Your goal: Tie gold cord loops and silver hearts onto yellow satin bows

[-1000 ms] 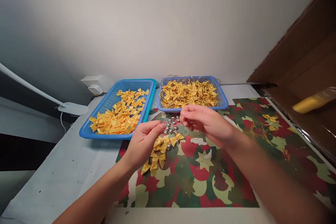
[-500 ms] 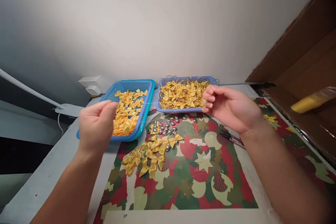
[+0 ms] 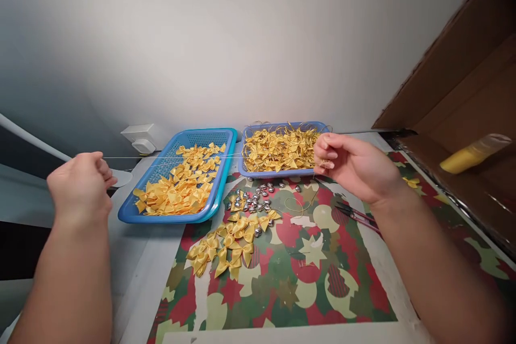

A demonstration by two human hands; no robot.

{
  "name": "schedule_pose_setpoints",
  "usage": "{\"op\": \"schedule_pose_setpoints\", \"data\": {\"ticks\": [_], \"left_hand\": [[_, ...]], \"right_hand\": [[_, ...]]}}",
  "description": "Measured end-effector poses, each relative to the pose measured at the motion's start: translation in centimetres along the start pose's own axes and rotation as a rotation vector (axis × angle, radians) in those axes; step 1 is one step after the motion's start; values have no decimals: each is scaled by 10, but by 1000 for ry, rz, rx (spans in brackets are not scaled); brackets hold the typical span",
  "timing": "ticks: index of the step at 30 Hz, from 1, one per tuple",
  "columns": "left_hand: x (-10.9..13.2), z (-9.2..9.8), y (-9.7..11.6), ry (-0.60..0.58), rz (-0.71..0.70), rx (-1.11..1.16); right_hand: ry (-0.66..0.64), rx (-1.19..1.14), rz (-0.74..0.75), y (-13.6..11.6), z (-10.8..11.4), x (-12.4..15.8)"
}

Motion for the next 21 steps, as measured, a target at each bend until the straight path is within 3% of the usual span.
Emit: {"op": "schedule_pose_setpoints", "data": {"ticks": [4,7,9,11,13,15,17,21], "left_hand": [[-9,2,-12,-5,221,199],[-2,9,-6,196,279,224],[17,21,18,409,124,247],[49,24,60,433,-186,324],[90,16,103,253,-479,365],[141,-14,146,-267,-804,412],[180,-40,160,-586,-838,369],[212,-77,162,-852,-744,328]], "right_hand": [[-17,-8,-33,6,-2,1],[-48,9,-44,12,-6,3],[-63,38,-47,17,-10,4],[-69,68,-54,22,-14,6],[-81,94,-67,26,-17,9],[-98,120,-81,30,-20,11],[-115,135,-91,34,-24,13],[-145,136,-109,40,-32,16]]}}
Point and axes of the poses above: each hand's wrist, its own x-axis away from the middle knuckle, its own z-axis out of the back of the hand, y = z × x, the point moved 7 cm from there along -x, towards the middle knuckle, and after that the axes turned 13 degrees about -x, right-handed, at the moved point
